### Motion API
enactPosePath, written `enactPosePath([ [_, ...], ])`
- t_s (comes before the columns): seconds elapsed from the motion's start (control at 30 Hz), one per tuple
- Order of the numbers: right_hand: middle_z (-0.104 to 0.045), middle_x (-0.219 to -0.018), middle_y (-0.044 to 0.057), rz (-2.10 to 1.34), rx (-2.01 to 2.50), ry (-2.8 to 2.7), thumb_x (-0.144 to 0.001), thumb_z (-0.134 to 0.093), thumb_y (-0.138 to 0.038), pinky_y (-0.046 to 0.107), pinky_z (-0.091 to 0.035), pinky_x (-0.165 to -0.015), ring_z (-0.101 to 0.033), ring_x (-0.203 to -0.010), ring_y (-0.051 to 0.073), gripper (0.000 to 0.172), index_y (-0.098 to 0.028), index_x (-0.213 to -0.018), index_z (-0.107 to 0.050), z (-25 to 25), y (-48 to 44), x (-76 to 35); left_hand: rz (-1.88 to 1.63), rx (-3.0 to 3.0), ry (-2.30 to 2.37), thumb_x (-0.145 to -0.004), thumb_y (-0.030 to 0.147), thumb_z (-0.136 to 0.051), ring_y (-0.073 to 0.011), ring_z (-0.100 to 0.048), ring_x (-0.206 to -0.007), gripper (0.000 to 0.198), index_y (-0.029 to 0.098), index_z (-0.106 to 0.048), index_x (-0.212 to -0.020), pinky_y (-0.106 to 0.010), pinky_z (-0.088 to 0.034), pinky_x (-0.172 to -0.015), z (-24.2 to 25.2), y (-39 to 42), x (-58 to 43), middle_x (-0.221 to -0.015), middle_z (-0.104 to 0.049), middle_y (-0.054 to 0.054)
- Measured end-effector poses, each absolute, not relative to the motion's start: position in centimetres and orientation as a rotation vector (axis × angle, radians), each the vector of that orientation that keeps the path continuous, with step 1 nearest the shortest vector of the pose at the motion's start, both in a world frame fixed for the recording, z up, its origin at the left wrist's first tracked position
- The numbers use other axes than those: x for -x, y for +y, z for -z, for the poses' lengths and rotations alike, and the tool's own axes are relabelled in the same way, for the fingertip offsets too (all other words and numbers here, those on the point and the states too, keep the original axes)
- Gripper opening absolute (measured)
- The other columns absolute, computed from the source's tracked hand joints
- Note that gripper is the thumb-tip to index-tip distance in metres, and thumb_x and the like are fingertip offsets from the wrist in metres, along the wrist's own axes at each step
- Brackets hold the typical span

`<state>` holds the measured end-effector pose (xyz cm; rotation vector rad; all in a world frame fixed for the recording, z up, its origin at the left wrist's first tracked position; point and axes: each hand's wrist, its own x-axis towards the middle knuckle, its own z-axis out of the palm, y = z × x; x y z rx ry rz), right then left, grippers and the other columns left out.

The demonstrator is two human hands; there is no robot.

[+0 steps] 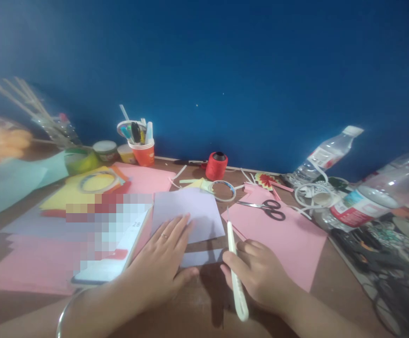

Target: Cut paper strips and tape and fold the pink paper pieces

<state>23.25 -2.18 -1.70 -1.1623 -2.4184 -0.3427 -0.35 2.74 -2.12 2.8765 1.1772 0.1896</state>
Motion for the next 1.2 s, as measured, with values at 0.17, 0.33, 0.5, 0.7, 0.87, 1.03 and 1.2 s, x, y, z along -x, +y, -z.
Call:
enactPosePath([
  [0.17,-0.050,-0.057,0.001,0.325,1.144,-2.482,-0.082,-0.049,-0.017,0.029,-0.026,-0.054,-0.041,-0.057,0.017,0.013,-0.018,-0.071,-0.056,1.6,-2.6,-23.1,-0.134,-2.846,1.093,-0.087,0.054,-0.032,-0.0292,-0.036,-0.125,0.066,0.018,-0.021,-0.140,-0.048,-0.027,-0.102,1.5,2.9,0.3,-0.139,-0.039,-0.011],
  [0.33,-0.051,-0.057,0.001,0.334,1.130,-2.415,-0.081,-0.049,-0.015,0.029,-0.027,-0.052,-0.042,-0.055,0.015,0.011,-0.018,-0.074,-0.057,1.5,-2.8,-22.9,-0.237,-2.925,1.075,-0.088,0.048,-0.034,-0.0309,-0.032,-0.127,0.062,0.014,-0.023,-0.139,-0.051,-0.026,-0.101,0.8,2.2,0.0,-0.140,-0.037,-0.015],
  [0.5,-0.052,-0.054,0.001,0.340,1.166,-2.385,-0.082,-0.048,-0.014,0.028,-0.029,-0.049,-0.045,-0.052,0.016,0.012,-0.017,-0.081,-0.059,2.0,-2.7,-23.1,-0.160,-3.018,0.718,-0.089,0.030,-0.037,-0.0225,-0.059,-0.090,0.028,0.020,-0.058,-0.105,-0.037,-0.049,-0.076,-0.1,-0.3,-0.4,-0.103,-0.064,-0.004],
  [0.7,-0.066,-0.072,0.004,-0.139,1.110,-1.986,-0.083,-0.049,-0.026,0.028,-0.049,-0.056,-0.061,-0.060,0.016,0.023,-0.016,-0.102,-0.057,2.3,-2.5,-23.8,-0.259,-3.063,0.718,-0.086,0.039,-0.043,-0.0231,-0.058,-0.099,0.038,0.017,-0.055,-0.115,-0.035,-0.049,-0.082,0.1,-0.9,-0.4,-0.113,-0.063,-0.005],
  [0.87,-0.064,-0.062,0.002,-1.038,1.250,-1.225,-0.078,-0.059,-0.038,0.022,-0.044,-0.041,-0.057,-0.052,0.013,0.021,-0.018,-0.083,-0.060,1.6,-1.8,-24.3,-0.203,-3.075,0.737,-0.079,0.034,-0.053,-0.0240,-0.059,-0.099,0.041,0.014,-0.056,-0.115,-0.033,-0.050,-0.080,-0.3,-0.7,-0.6,-0.116,-0.063,-0.006],
  [1.03,-0.046,-0.036,-0.006,-1.301,1.357,-0.786,-0.067,-0.070,-0.039,0.014,-0.023,-0.031,-0.036,-0.031,0.005,0.033,-0.017,-0.059,-0.048,0.5,-1.1,-23.9,-0.184,-3.057,0.778,-0.078,0.030,-0.055,-0.0236,-0.061,-0.095,0.040,0.013,-0.058,-0.114,-0.033,-0.051,-0.079,-0.3,-0.7,-0.7,-0.113,-0.064,-0.008],
  [1.2,-0.049,-0.039,-0.003,-1.328,1.319,-0.771,-0.075,-0.059,-0.046,0.016,-0.027,-0.034,-0.039,-0.036,0.007,0.031,-0.016,-0.067,-0.058,0.6,-0.9,-23.8,-0.210,-3.039,0.851,-0.080,0.034,-0.053,-0.0238,-0.060,-0.092,0.040,0.014,-0.058,-0.114,-0.035,-0.051,-0.076,0.1,-0.3,-0.7,-0.107,-0.066,-0.007],
])
